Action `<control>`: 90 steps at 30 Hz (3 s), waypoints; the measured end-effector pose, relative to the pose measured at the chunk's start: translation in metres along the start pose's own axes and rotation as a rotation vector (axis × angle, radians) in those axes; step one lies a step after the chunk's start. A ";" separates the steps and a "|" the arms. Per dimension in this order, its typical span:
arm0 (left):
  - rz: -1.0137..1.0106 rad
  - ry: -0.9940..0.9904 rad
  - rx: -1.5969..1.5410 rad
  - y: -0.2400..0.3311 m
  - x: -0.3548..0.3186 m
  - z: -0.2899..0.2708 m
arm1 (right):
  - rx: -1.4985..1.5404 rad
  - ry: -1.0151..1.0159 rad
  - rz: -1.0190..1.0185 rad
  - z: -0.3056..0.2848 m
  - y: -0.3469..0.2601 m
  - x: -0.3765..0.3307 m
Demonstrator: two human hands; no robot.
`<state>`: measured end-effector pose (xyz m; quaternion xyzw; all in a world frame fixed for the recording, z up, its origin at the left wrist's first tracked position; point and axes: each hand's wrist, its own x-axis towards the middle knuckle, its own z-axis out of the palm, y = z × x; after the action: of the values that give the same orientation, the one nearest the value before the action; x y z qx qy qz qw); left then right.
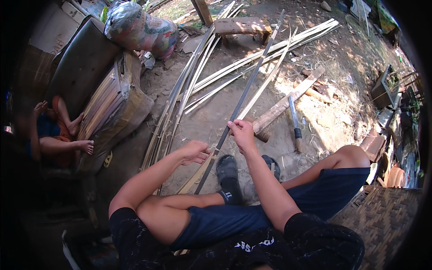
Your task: The person uses a machete to split long bamboo strips into thinner pieces. They repeatedly strike the bamboo against a wooden block to separate the layers and then place the finished strips on a pile.
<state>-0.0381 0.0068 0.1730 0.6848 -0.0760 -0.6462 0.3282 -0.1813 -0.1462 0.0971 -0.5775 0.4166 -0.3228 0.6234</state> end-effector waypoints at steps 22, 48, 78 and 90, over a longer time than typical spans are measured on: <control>-0.015 -0.362 0.330 0.008 -0.077 -0.063 | 0.268 -0.240 -0.145 0.099 -0.087 0.027; 0.505 0.983 0.956 0.088 0.024 -0.251 | -1.569 -1.233 -0.201 -0.156 -0.178 0.123; 0.132 0.549 1.366 0.121 0.298 -0.126 | -1.131 0.132 -0.138 -0.267 0.143 0.051; -0.066 0.541 1.201 0.103 0.311 -0.126 | -1.098 0.151 -0.153 -0.270 0.129 0.047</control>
<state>0.1605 -0.1929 -0.0363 0.8891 -0.3170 -0.3063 -0.1233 -0.4114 -0.2931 -0.0333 -0.8213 0.5241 -0.1432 0.1742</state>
